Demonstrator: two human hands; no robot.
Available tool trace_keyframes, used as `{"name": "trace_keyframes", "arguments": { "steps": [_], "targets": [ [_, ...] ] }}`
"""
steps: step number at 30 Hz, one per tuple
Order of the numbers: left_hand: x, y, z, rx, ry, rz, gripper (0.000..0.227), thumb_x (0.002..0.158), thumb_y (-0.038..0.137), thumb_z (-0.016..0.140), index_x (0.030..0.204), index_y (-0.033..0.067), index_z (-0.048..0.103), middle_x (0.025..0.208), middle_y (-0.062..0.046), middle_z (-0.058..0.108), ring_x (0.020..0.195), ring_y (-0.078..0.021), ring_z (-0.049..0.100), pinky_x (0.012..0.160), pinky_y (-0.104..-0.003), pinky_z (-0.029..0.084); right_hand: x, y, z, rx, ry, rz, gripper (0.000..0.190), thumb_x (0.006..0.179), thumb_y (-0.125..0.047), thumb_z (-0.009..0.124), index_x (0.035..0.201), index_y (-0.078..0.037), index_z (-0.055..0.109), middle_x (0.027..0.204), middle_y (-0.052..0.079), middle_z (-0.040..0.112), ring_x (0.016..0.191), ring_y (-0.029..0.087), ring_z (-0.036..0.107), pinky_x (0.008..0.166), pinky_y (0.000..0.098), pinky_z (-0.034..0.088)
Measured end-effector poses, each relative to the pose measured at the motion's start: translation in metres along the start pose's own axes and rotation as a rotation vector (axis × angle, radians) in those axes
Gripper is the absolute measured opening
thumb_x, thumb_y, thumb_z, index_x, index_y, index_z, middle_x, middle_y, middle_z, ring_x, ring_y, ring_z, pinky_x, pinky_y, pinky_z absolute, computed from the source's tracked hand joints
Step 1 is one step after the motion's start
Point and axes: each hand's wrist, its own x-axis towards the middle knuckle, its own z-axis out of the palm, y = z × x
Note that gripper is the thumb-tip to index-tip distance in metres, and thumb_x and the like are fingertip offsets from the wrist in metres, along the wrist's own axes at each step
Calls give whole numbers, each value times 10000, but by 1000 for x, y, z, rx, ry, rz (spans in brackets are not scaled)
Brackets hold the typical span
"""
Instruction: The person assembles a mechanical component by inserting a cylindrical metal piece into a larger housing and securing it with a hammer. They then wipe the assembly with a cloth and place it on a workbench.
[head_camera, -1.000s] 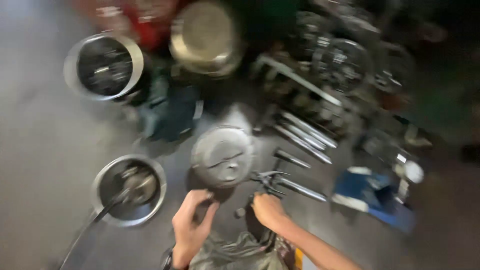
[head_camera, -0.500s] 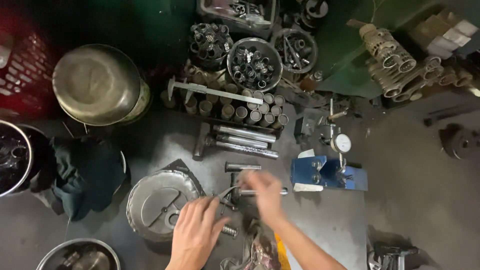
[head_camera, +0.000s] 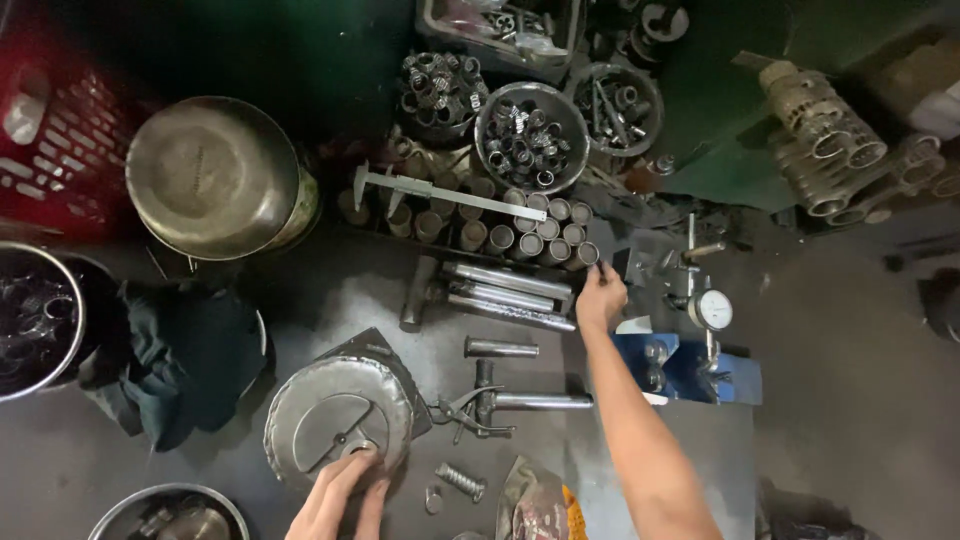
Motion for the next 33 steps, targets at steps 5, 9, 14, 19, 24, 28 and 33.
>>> {"name": "trace_keyframes", "arguments": {
  "steps": [5, 9, 14, 19, 24, 28, 33],
  "targets": [
    [9, 38, -9, -1, 83, -25, 308, 738, 20, 799, 1034, 47, 722, 989, -109, 768, 958, -237, 778, 850, -302, 584, -43, -14, -24, 384, -46, -2, 293, 1007, -79, 641, 1289, -1, 655, 1037, 82, 717, 848, 143, 639, 764, 290, 527],
    [11, 46, -10, -29, 130, 32, 300, 754, 18, 795, 1040, 45, 709, 977, -104, 755, 939, -239, 771, 840, -295, 579, -174, -63, -105, 228, -298, -129, 212, 1005, -85, 620, 1192, 8, 660, 986, 67, 706, 886, 124, 641, 770, 284, 523],
    [11, 56, -18, -85, 96, 83, 303, 794, -1, 769, 1086, 43, 700, 1014, -103, 751, 910, -234, 768, 804, -287, 583, -265, -107, -157, -363, -1176, -2, 353, 896, -318, 687, 1193, -128, 709, 1017, 78, 753, 856, 231, 751, 796, 336, 583],
    [4, 63, -29, -136, 108, 78, 301, 812, -7, 767, 1102, 38, 699, 1010, -100, 748, 877, -211, 775, 764, -277, 588, -285, -95, -139, -578, -1310, -375, 468, 848, -364, 738, 1187, -49, 664, 1141, 181, 680, 1031, 390, 652, 884, 475, 512],
    [-2, 69, -36, -185, 135, 68, 295, 825, -18, 760, 1108, 30, 693, 1011, -99, 749, 873, -203, 778, 766, -273, 587, -295, -89, -127, -595, -1323, -620, 326, 828, -293, 712, 985, -9, 694, 1050, 213, 710, 1024, 389, 659, 891, 486, 518],
    [-4, 74, -43, -168, 140, 54, 286, 818, -20, 757, 1094, 22, 694, 1007, -98, 748, 872, -205, 776, 769, -268, 582, -272, -122, -142, -699, -1464, -227, 351, 742, -302, 710, 996, -60, 736, 938, 196, 750, 907, 357, 729, 866, 453, 565],
    [-7, 73, -39, -159, 176, 54, 267, 829, -21, 751, 1087, 16, 693, 1002, -90, 750, 874, -201, 763, 782, -262, 573, -196, -121, -160, -512, -1161, -185, 436, 667, -276, 763, 1055, -78, 764, 930, 167, 756, 879, 327, 746, 815, 443, 577]
  ]
}}
